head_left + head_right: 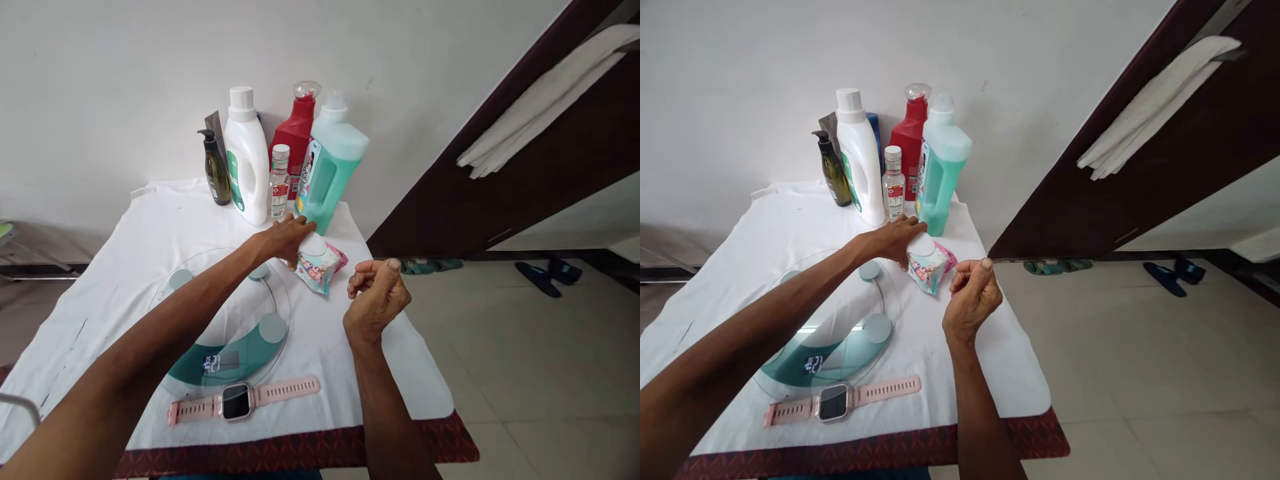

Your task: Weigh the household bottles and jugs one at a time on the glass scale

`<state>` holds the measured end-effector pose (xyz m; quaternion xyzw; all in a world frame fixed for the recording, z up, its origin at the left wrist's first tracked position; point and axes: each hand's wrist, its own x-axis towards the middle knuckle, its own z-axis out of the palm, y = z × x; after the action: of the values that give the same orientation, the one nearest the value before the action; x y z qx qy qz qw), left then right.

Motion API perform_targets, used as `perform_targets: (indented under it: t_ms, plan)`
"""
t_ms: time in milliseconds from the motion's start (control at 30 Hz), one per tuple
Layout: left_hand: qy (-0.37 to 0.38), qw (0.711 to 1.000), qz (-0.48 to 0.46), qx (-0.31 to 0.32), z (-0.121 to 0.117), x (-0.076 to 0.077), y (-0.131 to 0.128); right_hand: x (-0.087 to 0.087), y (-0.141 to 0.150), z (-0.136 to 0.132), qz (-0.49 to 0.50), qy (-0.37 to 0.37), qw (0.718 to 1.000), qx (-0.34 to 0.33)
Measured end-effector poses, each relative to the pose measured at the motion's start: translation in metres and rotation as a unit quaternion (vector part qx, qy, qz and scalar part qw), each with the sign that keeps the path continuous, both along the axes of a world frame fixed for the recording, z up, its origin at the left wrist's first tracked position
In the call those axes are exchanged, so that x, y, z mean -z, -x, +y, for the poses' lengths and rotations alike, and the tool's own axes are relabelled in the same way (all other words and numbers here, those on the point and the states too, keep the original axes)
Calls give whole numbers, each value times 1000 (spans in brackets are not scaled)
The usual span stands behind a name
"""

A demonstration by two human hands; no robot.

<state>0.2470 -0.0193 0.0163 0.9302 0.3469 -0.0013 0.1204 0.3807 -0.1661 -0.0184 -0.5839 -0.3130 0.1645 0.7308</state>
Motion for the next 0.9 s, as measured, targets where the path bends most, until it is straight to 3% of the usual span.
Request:
perform_targets:
  t_ms: [167,267,400,500,667,767,900]
  plan:
    - [-44,985,-167,-25,-5,26,14,-5,2,-2,7,-23,1000,3]
    - [-80,965,-241,-66,-14,31,20,-7,0,-2,9,-47,998,29]
    - [-129,936,-303,-124,-28,13,33,-6,-3,-3,14,-54,997,54]
    - [-171,912,-331,-170,-44,-9,55,-3,-1,-2,8,-42,999,25]
    - [-199,900,-305,-241,-92,-29,107,8,13,-3,-41,12,997,-69]
    - [-184,914,-236,-274,-125,-26,137,15,24,-5,-90,52,984,-142]
    - [-123,933,-147,-306,-152,-17,164,24,34,-7,-178,76,964,-184]
